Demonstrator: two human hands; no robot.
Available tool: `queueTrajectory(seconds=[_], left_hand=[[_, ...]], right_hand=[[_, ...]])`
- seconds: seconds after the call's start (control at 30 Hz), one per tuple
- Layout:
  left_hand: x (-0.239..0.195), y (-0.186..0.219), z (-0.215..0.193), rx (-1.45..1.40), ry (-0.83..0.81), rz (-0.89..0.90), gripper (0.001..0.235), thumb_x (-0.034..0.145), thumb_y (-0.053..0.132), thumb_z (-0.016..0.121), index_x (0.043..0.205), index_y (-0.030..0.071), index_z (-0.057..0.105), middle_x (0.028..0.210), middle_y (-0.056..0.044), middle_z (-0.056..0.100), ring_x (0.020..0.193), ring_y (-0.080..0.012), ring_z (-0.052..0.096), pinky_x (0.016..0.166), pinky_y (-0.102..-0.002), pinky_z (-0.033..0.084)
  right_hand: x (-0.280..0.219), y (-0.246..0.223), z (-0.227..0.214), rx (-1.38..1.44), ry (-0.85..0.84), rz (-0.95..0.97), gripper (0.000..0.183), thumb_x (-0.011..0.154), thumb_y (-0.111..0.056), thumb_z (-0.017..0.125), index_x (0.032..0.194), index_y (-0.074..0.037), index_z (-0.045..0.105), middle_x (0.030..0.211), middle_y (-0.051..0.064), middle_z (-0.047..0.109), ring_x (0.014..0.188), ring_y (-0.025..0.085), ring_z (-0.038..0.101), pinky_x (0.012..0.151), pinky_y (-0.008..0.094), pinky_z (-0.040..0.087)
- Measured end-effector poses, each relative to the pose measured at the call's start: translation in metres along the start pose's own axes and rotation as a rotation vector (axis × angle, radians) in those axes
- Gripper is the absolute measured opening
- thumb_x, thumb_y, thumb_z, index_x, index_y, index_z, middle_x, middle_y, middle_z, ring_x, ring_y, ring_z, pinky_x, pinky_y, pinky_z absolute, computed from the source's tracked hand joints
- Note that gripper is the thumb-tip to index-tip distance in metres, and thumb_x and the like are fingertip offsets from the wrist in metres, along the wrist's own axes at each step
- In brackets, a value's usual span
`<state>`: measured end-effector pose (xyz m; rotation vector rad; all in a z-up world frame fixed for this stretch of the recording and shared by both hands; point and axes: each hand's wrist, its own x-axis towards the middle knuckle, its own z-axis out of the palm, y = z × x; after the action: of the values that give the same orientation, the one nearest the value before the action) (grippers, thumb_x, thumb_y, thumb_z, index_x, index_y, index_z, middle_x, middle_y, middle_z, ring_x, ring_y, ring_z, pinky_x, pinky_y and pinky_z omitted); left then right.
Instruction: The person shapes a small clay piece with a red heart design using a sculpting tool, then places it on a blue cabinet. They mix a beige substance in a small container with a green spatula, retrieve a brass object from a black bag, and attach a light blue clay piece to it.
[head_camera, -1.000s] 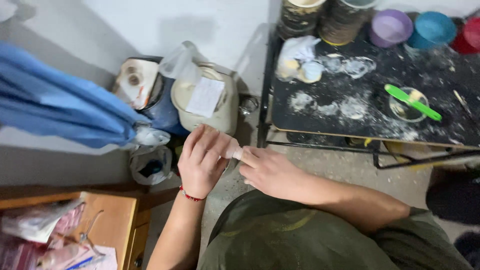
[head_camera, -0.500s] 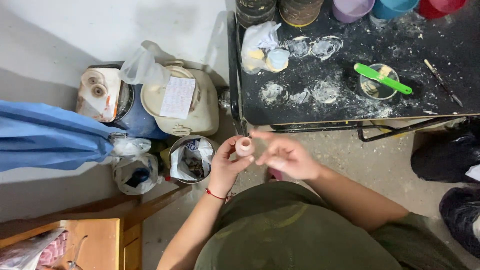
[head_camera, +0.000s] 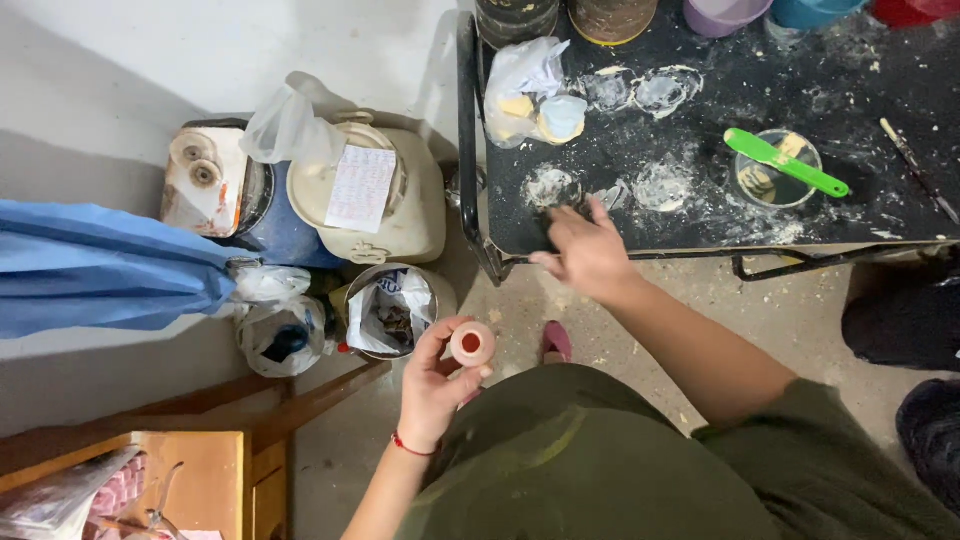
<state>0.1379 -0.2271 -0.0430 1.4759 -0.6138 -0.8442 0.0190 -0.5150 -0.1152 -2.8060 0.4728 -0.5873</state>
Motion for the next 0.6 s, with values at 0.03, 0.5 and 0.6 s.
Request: queueTrajectory(seconds=[0.03, 0.5, 0.6], left_hand=[[-0.002, 0.004, -0.001, -0.011, -0.018, 0.028, 0.061, 0.073, 0.012, 0.091, 0.126, 0.005, 0.063, 0.13, -0.013, 0.065, 0.117, -0.0249, 0.062, 0.09, -0.039, 0.059], [-0.02, 0.022, -0.002, 0.051, 0.028, 0.059, 0.057, 0.078, 0.015, 0.088, 0.128, 0.009, 0.063, 0.134, -0.008, 0.062, 0.116, -0.0182, 0.063, 0.094, -0.03, 0.058], [-0.023, 0.034, 0.0, 0.038, 0.02, 0.083, 0.053, 0.079, 0.018, 0.087, 0.126, 0.011, 0.063, 0.133, -0.01, 0.061, 0.122, -0.0224, 0.062, 0.095, -0.033, 0.06]], right_hand=[[0.009, -0.012, -0.024, -0.046, -0.167, 0.123, 0.064, 0.103, -0.065, 0.04, 0.089, -0.007, 0.062, 0.131, 0.023, 0.068, 0.128, 0.034, 0.064, 0.122, 0.059, 0.021], [0.072, -0.038, -0.059, -0.102, -0.566, 0.483, 0.06, 0.099, -0.062, 0.053, 0.099, -0.006, 0.073, 0.154, 0.02, 0.048, 0.148, 0.03, 0.041, 0.127, 0.056, 0.006], [0.075, -0.043, -0.055, -0.045, -0.854, 0.353, 0.06, 0.102, -0.056, 0.047, 0.116, 0.0, 0.063, 0.172, 0.015, 0.011, 0.16, 0.028, 0.007, 0.131, 0.051, 0.002]])
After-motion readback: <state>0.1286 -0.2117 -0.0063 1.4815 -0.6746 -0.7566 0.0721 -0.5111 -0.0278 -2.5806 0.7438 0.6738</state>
